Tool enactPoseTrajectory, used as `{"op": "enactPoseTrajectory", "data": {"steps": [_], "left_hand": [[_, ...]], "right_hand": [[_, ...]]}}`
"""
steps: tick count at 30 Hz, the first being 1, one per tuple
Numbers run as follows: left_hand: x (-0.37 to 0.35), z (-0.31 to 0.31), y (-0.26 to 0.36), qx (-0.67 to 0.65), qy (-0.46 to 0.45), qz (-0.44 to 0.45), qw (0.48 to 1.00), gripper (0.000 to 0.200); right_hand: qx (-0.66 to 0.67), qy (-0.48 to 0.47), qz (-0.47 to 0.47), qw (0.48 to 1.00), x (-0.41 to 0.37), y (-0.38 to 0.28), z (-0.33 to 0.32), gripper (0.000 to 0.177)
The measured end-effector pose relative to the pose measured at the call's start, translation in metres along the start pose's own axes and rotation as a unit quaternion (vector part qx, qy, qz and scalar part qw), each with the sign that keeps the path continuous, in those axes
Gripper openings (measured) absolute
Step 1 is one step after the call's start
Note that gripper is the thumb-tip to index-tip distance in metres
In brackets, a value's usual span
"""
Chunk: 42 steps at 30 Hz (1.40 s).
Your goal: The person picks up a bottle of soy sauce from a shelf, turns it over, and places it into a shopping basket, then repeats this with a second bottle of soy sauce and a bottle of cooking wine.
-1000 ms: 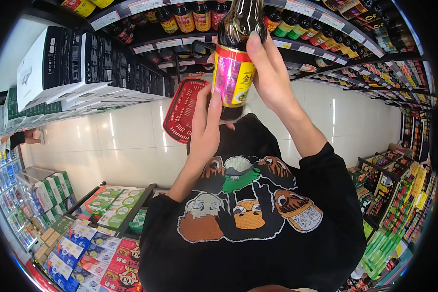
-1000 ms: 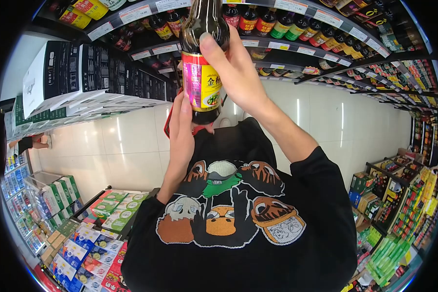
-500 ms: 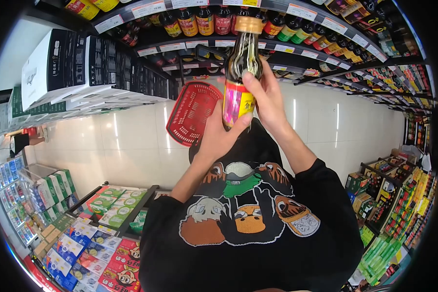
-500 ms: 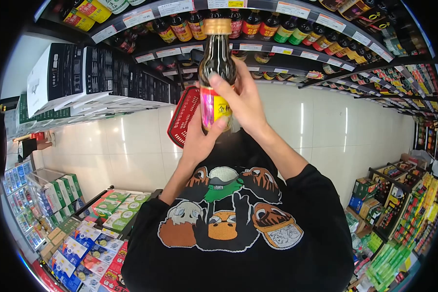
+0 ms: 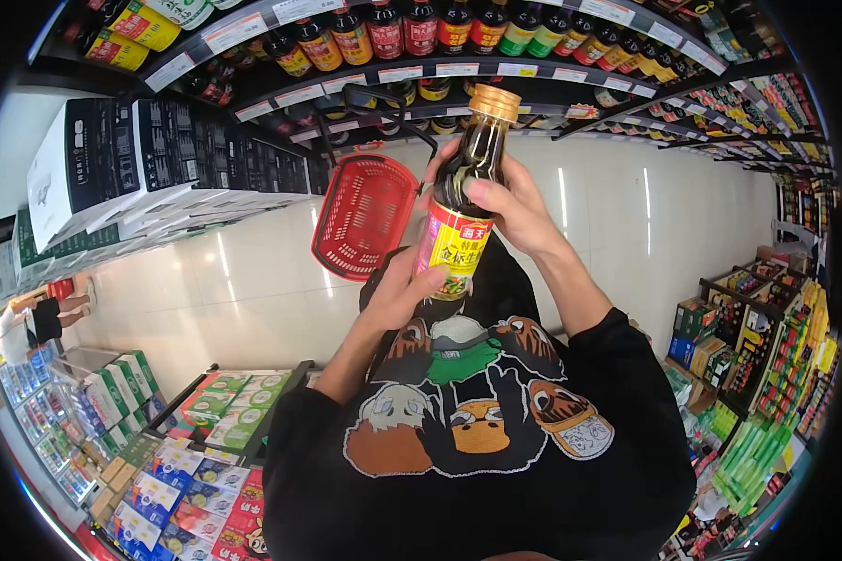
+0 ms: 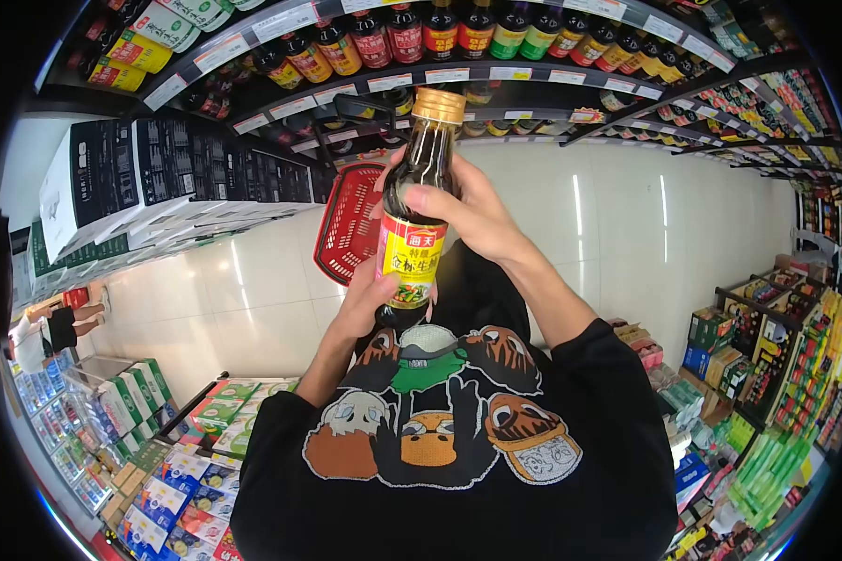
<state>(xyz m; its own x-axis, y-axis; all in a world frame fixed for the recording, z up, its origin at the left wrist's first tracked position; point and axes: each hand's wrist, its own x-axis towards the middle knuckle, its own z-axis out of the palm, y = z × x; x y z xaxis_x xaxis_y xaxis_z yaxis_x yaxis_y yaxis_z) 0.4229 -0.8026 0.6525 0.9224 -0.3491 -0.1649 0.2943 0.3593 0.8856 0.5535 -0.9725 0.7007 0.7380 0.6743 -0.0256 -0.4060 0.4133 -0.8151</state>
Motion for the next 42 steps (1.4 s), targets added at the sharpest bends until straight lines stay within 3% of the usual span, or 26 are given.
{"op": "enactPoseTrajectory", "data": {"steps": [3, 11, 14, 18, 19, 22, 24, 25, 26, 27, 29, 31, 32, 34, 35, 42], "left_hand": [[-0.002, 0.004, -0.002, -0.057, -0.007, -0.020, 0.998, 0.049], [-0.015, 0.054, -0.010, -0.093, 0.042, -0.023, 0.994, 0.051], [-0.022, 0.061, -0.028, 0.111, 0.117, -0.031, 0.986, 0.071], [-0.023, 0.091, -0.031, 0.241, 0.207, 0.024, 0.948, 0.073], [-0.025, 0.094, -0.043, 0.221, 0.224, 0.060, 0.947, 0.062], [-0.039, 0.112, -0.052, 0.160, 0.268, 0.039, 0.949, 0.058], [-0.051, 0.120, -0.050, -0.028, 0.149, 0.074, 0.986, 0.066], [-0.053, 0.123, -0.053, -0.045, 0.125, 0.061, 0.989, 0.076], [-0.058, 0.127, -0.058, -0.152, 0.082, 0.032, 0.984, 0.080], [-0.061, 0.130, -0.064, -0.260, 0.034, 0.004, 0.965, 0.084], [-0.068, 0.142, -0.059, -0.308, -0.019, -0.037, 0.951, 0.091], [-0.068, 0.147, -0.064, -0.362, -0.121, -0.064, 0.922, 0.098], [-0.068, 0.154, -0.064, -0.362, -0.118, -0.068, 0.922, 0.098], [-0.063, 0.173, -0.061, -0.530, -0.178, -0.093, 0.824, 0.105], [-0.061, 0.177, -0.061, -0.563, -0.165, -0.098, 0.804, 0.110], [-0.048, 0.178, -0.053, -0.577, -0.103, -0.098, 0.804, 0.106]], "right_hand": [[-0.088, 0.062, 0.007, 0.994, -0.008, 0.002, -0.002, 0.051], [-0.103, 0.093, -0.005, 0.990, -0.048, 0.004, -0.006, 0.044], [-0.085, 0.109, 0.009, 0.990, -0.066, -0.002, -0.002, 0.044], [-0.179, 0.080, -0.015, 0.981, -0.098, 0.000, 0.014, 0.055], [-0.178, 0.076, -0.012, 0.981, -0.108, -0.004, 0.019, 0.055], [-0.314, 0.020, 0.020, 0.949, -0.130, -0.015, 0.025, 0.062], [-0.283, 0.001, -0.025, 0.959, -0.137, -0.014, 0.016, 0.066], [-0.254, -0.014, -0.069, 0.965, -0.139, -0.011, 0.012, 0.069], [-0.188, 0.038, -0.072, 0.979, -0.142, -0.004, 0.007, 0.068], [-0.191, 0.042, -0.068, 0.978, -0.143, -0.009, 0.002, 0.068], [-0.070, -0.015, -0.056, 0.996, -0.138, -0.027, -0.002, 0.063], [-0.055, -0.042, -0.047, 0.997, -0.138, -0.039, 0.006, 0.059], [-0.042, -0.071, -0.041, 0.996, -0.138, -0.043, 0.008, 0.056], [-0.072, -0.055, -0.028, 0.995, -0.134, -0.041, 0.004, 0.053], [-0.107, -0.040, -0.015, 0.993, -0.132, -0.040, 0.000, 0.052], [-0.058, 0.028, -0.005, 0.998, -0.110, -0.020, -0.014, 0.055]]}}
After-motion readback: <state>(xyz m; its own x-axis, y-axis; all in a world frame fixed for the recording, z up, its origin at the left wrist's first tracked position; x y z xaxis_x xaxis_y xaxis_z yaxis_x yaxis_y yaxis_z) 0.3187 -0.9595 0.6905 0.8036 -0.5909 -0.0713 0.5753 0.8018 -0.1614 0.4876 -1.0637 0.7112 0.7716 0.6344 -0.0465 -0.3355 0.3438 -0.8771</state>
